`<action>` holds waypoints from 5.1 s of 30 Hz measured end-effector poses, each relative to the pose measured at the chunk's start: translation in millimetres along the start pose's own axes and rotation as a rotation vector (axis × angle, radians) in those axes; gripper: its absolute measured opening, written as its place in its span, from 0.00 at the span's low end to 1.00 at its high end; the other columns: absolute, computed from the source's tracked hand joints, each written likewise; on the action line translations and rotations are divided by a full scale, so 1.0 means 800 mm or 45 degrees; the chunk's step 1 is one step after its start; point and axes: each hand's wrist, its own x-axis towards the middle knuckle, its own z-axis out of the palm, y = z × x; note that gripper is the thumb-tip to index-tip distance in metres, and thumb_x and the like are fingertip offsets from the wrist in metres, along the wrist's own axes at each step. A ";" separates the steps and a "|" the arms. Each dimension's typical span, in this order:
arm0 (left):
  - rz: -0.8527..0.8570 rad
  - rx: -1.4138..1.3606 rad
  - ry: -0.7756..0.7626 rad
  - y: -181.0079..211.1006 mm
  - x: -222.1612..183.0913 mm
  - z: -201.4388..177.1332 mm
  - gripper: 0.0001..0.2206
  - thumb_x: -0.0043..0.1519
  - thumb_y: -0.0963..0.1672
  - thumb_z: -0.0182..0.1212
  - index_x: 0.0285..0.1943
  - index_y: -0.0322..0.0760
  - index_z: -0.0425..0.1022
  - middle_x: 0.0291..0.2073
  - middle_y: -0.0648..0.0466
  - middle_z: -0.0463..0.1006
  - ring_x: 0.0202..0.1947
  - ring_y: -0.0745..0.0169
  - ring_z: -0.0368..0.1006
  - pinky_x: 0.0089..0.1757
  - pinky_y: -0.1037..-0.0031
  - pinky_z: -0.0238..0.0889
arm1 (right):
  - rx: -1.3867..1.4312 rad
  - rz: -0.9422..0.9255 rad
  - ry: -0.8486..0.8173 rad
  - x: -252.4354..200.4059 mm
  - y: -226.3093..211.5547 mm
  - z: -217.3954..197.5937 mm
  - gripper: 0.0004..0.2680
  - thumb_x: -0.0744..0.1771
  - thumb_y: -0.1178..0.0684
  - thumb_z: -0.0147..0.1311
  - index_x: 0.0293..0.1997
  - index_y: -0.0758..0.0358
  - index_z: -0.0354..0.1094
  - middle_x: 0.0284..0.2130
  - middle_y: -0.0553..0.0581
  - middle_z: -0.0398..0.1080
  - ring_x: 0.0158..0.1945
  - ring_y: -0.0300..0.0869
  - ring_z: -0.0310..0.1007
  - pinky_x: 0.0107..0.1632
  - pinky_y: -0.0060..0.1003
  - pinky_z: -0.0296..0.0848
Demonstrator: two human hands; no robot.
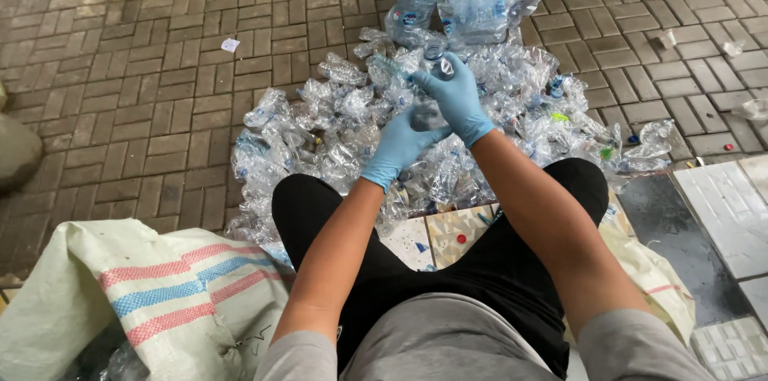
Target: Sorting and placing plastic bottles into a large collection bag
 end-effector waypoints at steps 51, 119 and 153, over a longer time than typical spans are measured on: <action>0.084 -1.625 -1.120 -0.026 -0.061 -0.025 0.24 0.65 0.51 0.62 0.61 0.27 0.70 0.29 0.53 0.73 0.23 0.71 0.63 0.26 0.81 0.56 | 0.912 0.075 -1.042 -0.041 -0.031 0.008 0.02 0.67 0.59 0.47 0.37 0.58 0.65 0.24 0.49 0.66 0.26 0.35 0.63 0.34 0.31 0.68; -0.079 -0.062 -0.283 0.087 -0.089 -0.073 0.28 0.57 0.57 0.60 0.52 0.30 0.73 0.30 0.52 0.80 0.25 0.68 0.76 0.29 0.78 0.71 | -0.382 -0.270 -0.578 -0.089 -0.102 0.027 0.05 0.67 0.64 0.57 0.42 0.66 0.65 0.31 0.53 0.70 0.32 0.36 0.69 0.36 0.28 0.73; -0.566 1.310 1.692 0.053 -0.680 -0.315 0.26 0.59 0.40 0.70 0.66 0.28 0.69 0.56 0.42 0.75 0.54 0.43 0.72 0.55 0.62 0.64 | -0.376 -0.451 -2.120 -0.145 -0.152 0.215 0.18 0.66 0.63 0.52 0.66 0.72 0.64 0.53 0.64 0.74 0.54 0.46 0.75 0.58 0.37 0.71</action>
